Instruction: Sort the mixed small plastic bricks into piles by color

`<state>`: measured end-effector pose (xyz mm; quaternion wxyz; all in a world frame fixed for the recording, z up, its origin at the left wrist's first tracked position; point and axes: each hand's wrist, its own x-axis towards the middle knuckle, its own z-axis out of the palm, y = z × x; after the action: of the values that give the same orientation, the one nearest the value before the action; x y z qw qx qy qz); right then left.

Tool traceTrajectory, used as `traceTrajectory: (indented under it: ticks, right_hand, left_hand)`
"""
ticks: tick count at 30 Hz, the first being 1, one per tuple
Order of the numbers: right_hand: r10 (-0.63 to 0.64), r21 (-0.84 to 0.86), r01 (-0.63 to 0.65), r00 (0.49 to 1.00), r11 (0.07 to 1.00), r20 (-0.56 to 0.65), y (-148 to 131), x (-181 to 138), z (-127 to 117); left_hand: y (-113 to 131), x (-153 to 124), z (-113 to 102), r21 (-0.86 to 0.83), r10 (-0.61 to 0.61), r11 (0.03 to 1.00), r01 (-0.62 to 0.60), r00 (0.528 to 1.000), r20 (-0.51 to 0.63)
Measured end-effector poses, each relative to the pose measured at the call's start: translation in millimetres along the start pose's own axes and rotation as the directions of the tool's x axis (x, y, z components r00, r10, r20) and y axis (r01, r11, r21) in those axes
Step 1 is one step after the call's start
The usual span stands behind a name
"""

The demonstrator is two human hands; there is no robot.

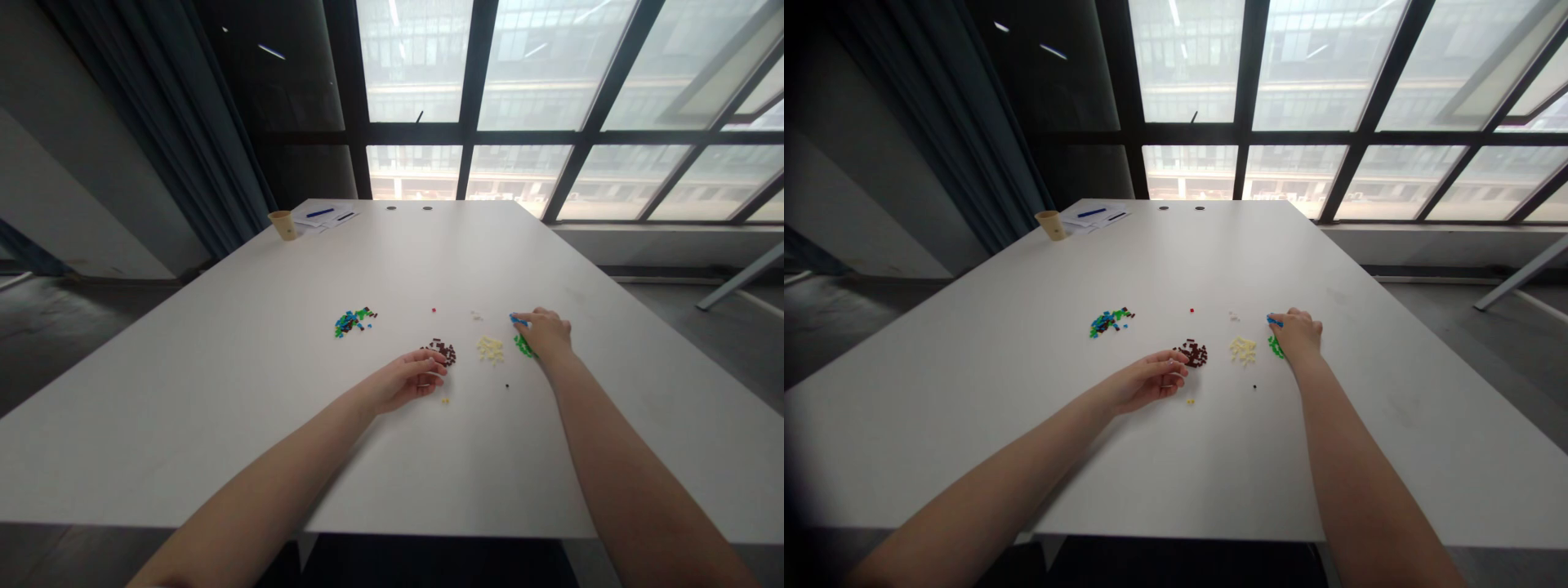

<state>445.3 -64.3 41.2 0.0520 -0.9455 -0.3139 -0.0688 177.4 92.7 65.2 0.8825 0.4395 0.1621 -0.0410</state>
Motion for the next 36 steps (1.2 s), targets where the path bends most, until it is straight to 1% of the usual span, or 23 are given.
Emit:
traceTrajectory:
  ticks: [2,4,7,9,10,11,12,13,14,15,16,17,18,19,20,22,24,26,29,32,34,35,36]
  right_hand:
    - [0.008,-0.006,-0.008,1.000,1.000,0.016,0,1,1]
    - [0.010,0.015,-0.010,1.000,1.000,0.006,0,2,1]
    - [0.015,0.106,-0.007,0.997,0.994,-0.075,3,2,-1]
    - [0.027,0.206,0.008,0.985,0.979,-0.171,4,0,-5]
    - [0.038,0.264,0.022,0.975,0.964,-0.220,4,-2,-9]
    - [0.052,0.322,0.036,0.965,0.946,-0.259,4,-4,-12]
    - [0.061,0.376,0.052,0.958,0.925,-0.281,2,-8,-17]
    - [0.066,0.424,0.065,0.956,0.903,-0.287,-1,-12,-21]
    - [0.062,0.462,0.078,0.958,0.883,-0.280,-5,-17,-26]
    - [0.047,0.489,0.093,0.963,0.867,-0.266,-10,-22,-30]
    - [0.020,0.508,0.116,0.967,0.854,-0.254,-15,-27,-34]
    - [-0.016,0.518,0.149,0.968,0.842,-0.251,-21,-32,-37]
    - [-0.057,0.522,0.187,0.965,0.832,-0.255,-27,-36,-40]
    - [-0.100,0.521,0.228,0.960,0.823,-0.263,-32,-40,-41]
    - [-0.141,0.516,0.267,0.952,0.814,-0.271,-37,-43,-42]
    - [-0.218,0.503,0.334,0.936,0.797,-0.276,-46,-47,-41]
    - [-0.283,0.495,0.380,0.923,0.781,-0.261,-54,-50,-39]
    - [-0.338,0.493,0.414,0.910,0.765,-0.239,-61,-54,-36]
    - [-0.395,0.499,0.449,0.893,0.741,-0.217,-71,-59,-32]
    - [-0.436,0.509,0.473,0.877,0.719,-0.199,-78,-64,-31]
    - [-0.456,0.517,0.481,0.870,0.708,-0.186,-81,-66,-32]
    - [-0.462,0.521,0.482,0.868,0.704,-0.180,-82,-67,-32]
    - [-0.467,0.525,0.482,0.867,0.701,-0.174,-82,-67,-33]
  left_hand:
    - [0,0,1,-0.001,-0.005,1.000,0.005,1.000,0.000]
    - [-1,-1,3,0.001,-0.008,1.000,0.008,1.000,-0.004]
    - [1,-2,5,0.012,0.004,1.000,-0.004,1.000,-0.024]
    - [6,-2,1,0.033,0.058,0.998,-0.055,0.995,-0.085]
    - [11,-2,-4,0.063,0.106,0.993,-0.098,0.985,-0.139]
    - [16,-2,-11,0.119,0.171,0.982,-0.148,0.963,-0.210]
    - [22,-2,-21,0.205,0.247,0.960,-0.194,0.927,-0.283]
    - [29,-2,-33,0.332,0.342,0.917,-0.221,0.866,-0.366]
    - [36,-4,-47,0.494,0.451,0.842,-0.216,0.784,-0.426]
    - [42,-5,-61,0.663,0.561,0.732,-0.157,0.692,-0.455]
    - [47,-7,-74,0.804,0.671,0.592,-0.058,0.586,-0.453]
    - [51,-9,-86,0.894,0.757,0.445,0.061,0.507,-0.411]
    - [54,-11,-95,0.932,0.800,0.317,0.177,0.477,-0.363]
    - [55,-12,-102,0.935,0.822,0.224,0.274,0.462,-0.333]
    - [54,-13,-106,0.927,0.830,0.147,0.346,0.466,-0.306]
    - [50,-10,-107,0.904,0.823,0.041,0.425,0.499,-0.271]
    - [45,-6,-102,0.893,0.807,-0.041,0.448,0.542,-0.235]
    - [41,-1,-96,0.882,0.792,-0.089,0.462,0.570,-0.219]
    - [40,2,-93,0.875,0.780,-0.093,0.475,0.581,-0.233]
    - [41,1,-94,0.893,0.784,-0.079,0.443,0.581,-0.219]
    - [41,2,-93,0.923,0.789,-0.049,0.382,0.581,-0.199]
    - [41,3,-91,0.943,0.789,-0.015,0.332,0.584,-0.192]
    - [41,4,-89,0.963,0.787,0.038,0.266,0.586,-0.193]
